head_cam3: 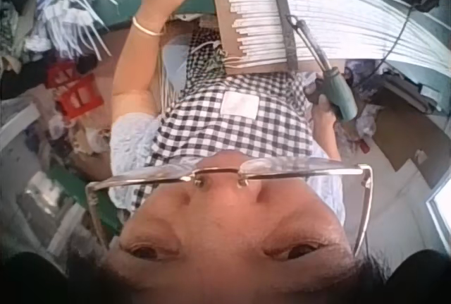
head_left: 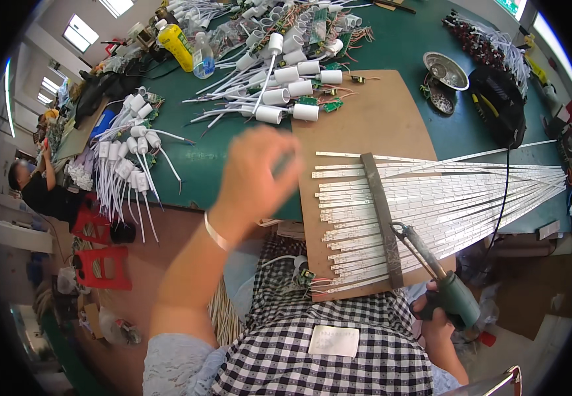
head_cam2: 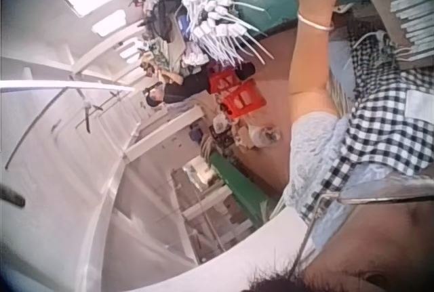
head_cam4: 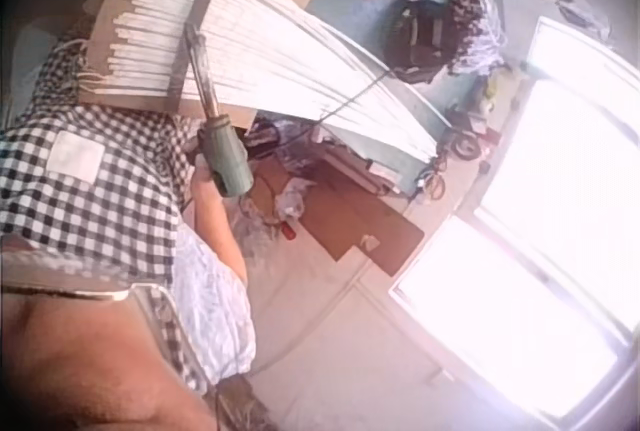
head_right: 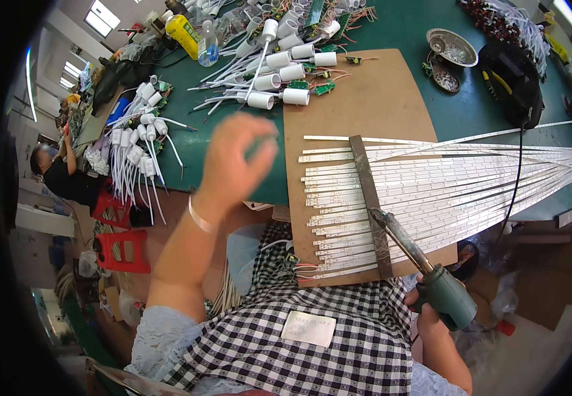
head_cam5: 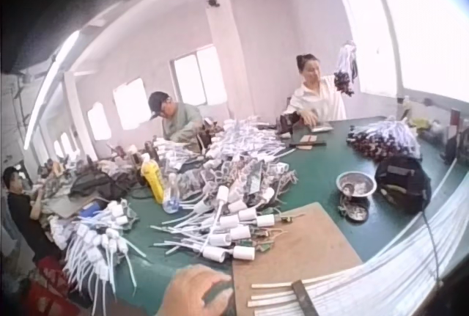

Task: The person uses a soldering iron to attach wires to LED strips laid out on a wooden board. They repeatedly pick up LED strips, align the wires, and apply solder to secure the connections.

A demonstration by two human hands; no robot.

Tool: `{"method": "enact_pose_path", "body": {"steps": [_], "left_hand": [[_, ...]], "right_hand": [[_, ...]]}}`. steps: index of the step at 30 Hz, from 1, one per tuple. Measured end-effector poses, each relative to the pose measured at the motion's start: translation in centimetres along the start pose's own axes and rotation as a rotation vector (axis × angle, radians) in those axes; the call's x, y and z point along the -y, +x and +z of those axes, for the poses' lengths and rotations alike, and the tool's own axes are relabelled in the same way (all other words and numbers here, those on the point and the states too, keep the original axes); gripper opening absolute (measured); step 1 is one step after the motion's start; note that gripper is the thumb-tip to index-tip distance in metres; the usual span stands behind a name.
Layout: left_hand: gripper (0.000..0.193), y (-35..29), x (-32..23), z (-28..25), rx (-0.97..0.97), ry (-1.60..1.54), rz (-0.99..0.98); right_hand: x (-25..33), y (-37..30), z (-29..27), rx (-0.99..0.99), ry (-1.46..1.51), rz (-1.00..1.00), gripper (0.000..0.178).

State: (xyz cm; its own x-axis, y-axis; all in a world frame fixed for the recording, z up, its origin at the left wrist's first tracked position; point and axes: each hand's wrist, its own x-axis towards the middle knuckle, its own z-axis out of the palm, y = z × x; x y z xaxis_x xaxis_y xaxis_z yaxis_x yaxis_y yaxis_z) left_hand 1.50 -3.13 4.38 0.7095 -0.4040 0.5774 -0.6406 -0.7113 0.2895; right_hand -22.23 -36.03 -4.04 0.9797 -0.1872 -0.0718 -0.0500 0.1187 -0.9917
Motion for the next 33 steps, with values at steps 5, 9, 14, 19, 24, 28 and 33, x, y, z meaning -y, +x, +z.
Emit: {"method": "enact_pose_path", "body": {"steps": [5, 9, 14, 19, 24, 28, 33], "left_hand": [[0.026, 5.4, 11.8, 3.7, 0.042, 0.144, -0.532], [0.028, 6.0, 13.5, 3.6, 0.033, 0.088, -0.573], [0.021, 3.6, 13.1, -1.6, -0.053, 0.133, -0.375], [0.012, -4.7, 13.8, -6.4, 0.224, 0.252, -0.299], [0.024, -8.9, 15.1, -8.7, 0.227, 0.397, -0.229], [0.034, -5.4, 10.0, -5.6, 0.151, 0.141, -0.128], [0.032, -5.8, 3.2, -2.8, 0.255, 0.097, 0.050]], "right_hand": [[0.5, 0.2, 0.4, -0.005, 0.034, -0.015, 0.067], [0.9, 0.2, 1.0, -0.001, 0.036, 0.012, 0.065], [1.1, 0.1, 0.8, 0.008, 0.049, 0.018, 0.065], [0.3, 0.1, 0.3, 0.013, 0.106, -0.009, 0.064], [-0.1, 0.2, 0.7, -0.031, 0.071, -0.017, 0.065], [0.7, 0.3, 0.8, 0.017, 0.070, -0.019, 0.067], [0.8, -0.4, 1.0, -0.003, 0.106, -0.001, 0.068]]}}
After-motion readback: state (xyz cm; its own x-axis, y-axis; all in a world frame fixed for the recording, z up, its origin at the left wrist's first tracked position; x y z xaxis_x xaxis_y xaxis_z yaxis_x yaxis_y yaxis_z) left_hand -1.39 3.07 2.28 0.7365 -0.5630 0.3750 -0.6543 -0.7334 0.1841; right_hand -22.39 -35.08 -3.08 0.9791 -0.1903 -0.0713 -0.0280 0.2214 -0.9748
